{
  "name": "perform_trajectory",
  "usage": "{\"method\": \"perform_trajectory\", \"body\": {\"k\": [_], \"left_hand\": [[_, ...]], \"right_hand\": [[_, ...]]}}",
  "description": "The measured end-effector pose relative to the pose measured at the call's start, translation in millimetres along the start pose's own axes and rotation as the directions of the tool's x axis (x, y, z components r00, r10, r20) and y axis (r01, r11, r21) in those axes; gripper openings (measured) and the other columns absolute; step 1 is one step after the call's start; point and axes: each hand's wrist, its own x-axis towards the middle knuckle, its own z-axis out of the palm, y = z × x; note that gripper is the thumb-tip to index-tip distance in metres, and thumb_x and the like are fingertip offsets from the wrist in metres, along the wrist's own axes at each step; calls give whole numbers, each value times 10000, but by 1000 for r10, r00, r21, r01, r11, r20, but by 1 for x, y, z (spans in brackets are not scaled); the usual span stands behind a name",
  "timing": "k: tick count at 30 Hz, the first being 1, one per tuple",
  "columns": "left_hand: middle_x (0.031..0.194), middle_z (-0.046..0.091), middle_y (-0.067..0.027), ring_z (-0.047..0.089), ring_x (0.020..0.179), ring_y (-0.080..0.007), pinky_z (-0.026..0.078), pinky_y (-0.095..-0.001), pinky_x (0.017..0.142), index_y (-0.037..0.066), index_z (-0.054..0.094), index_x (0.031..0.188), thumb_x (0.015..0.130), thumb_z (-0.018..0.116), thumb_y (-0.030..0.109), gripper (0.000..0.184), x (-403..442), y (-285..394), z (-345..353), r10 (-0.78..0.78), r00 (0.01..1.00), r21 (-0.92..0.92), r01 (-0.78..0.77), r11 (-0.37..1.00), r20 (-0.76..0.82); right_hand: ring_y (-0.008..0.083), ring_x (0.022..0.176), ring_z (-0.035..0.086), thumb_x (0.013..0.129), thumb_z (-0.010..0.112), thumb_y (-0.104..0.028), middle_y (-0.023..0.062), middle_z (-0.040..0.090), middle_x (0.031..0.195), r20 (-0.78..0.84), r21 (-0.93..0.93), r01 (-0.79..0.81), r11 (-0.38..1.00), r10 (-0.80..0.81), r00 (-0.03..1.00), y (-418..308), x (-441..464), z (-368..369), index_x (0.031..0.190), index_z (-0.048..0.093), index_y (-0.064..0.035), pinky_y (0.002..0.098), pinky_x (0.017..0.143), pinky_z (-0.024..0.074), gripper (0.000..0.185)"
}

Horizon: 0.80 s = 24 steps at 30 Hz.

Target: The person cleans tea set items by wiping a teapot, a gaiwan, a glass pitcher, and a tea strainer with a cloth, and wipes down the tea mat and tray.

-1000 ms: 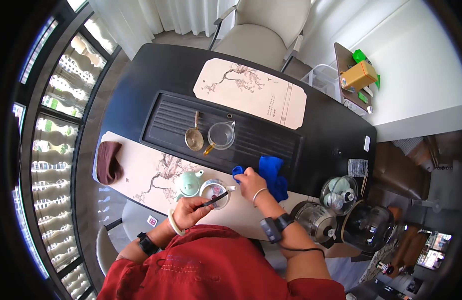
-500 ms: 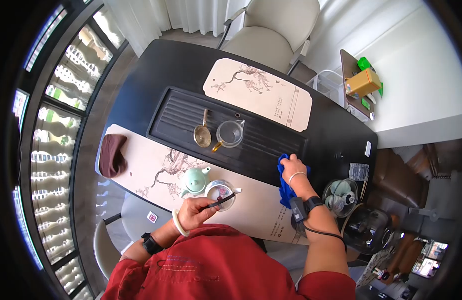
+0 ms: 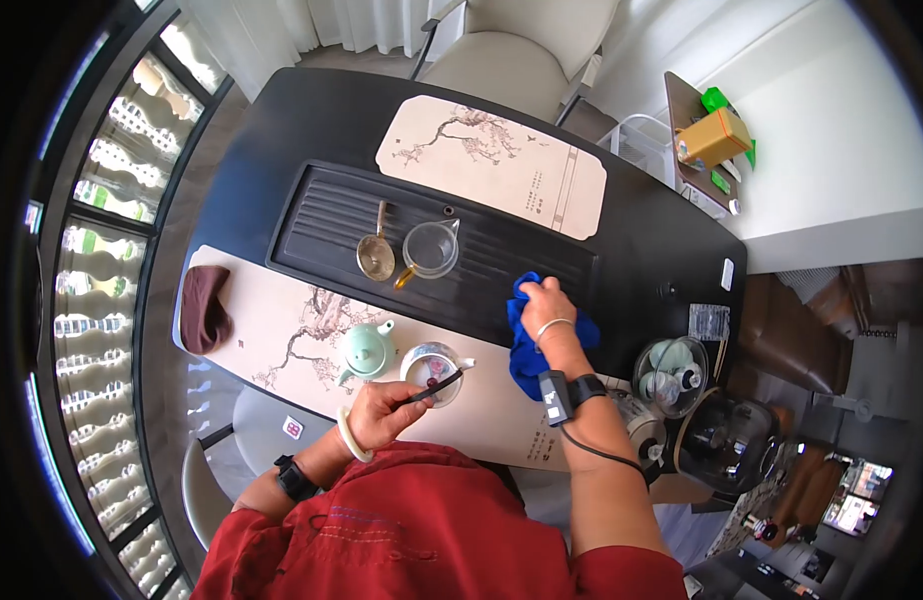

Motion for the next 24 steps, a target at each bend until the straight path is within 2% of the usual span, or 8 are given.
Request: {"method": "perform_trajectory", "body": {"k": [2,5,8,12,17,21,22,24], "left_hand": [[609,589,-73,515,520,-97,427,-266,506,15,661,934,849,607,126,149,3,3,0,8,1000,5,-8,1000,12],[640,599,-87,522,533,-103,431,-266,512,11,658,925,847,607,122,145,-1,6,-1,16,1000,-17,-15,1000,22],[648,608,-83,527,535,-111,435,-266,517,10,659,922,844,610,122,145,-4,5,1,12,1000,23,-12,1000,14],[650,609,-85,532,540,-118,436,-269,522,10,659,922,843,610,121,145,-1,-2,5,19,999,28,-20,999,31],[640,607,-87,557,557,-131,446,-276,534,11,657,916,842,618,133,148,0,0,0,9,999,19,-10,1000,40],[625,598,-83,545,540,-128,440,-273,522,8,656,911,842,622,137,150,-2,2,-8,63,998,-19,-63,998,-2],[677,613,-73,547,603,-108,444,-258,561,-7,650,919,855,606,118,147,-5,3,-11,32,999,-16,-31,999,16],[730,627,-62,549,667,-87,448,-244,600,-22,644,928,869,590,99,145,-10,6,-17,0,1000,-19,1,1000,26]], "right_hand": [[328,892,603,779,540,-116,127,550,993,108,-64,-130,989,136,985,20,-4,-16,956,669,-223,428,771,495,243],[327,929,598,768,568,-147,134,542,1045,131,-87,-202,975,213,968,15,-5,-15,982,668,-212,419,806,487,245],[348,898,591,744,545,-116,151,548,1005,30,75,-41,996,38,999,-38,4,4,969,676,-178,428,791,484,268],[334,887,597,754,545,-129,137,543,988,115,35,-9,999,5,993,-75,24,10,969,674,-195,416,773,492,260],[350,888,605,776,515,-135,137,546,1021,57,20,-93,995,92,994,-3,-3,-1,987,653,-217,441,774,495,265],[349,914,599,777,521,-134,139,546,1058,70,-104,-302,948,310,948,46,-21,-22,1005,657,-209,428,795,491,276],[347,921,598,775,526,-142,137,547,1054,77,-133,-359,924,371,925,48,-20,-23,999,662,-206,424,799,491,270],[341,930,595,759,550,-150,133,547,1054,71,-114,-305,946,314,947,34,-12,-16,981,672,-207,422,803,490,259]]}}
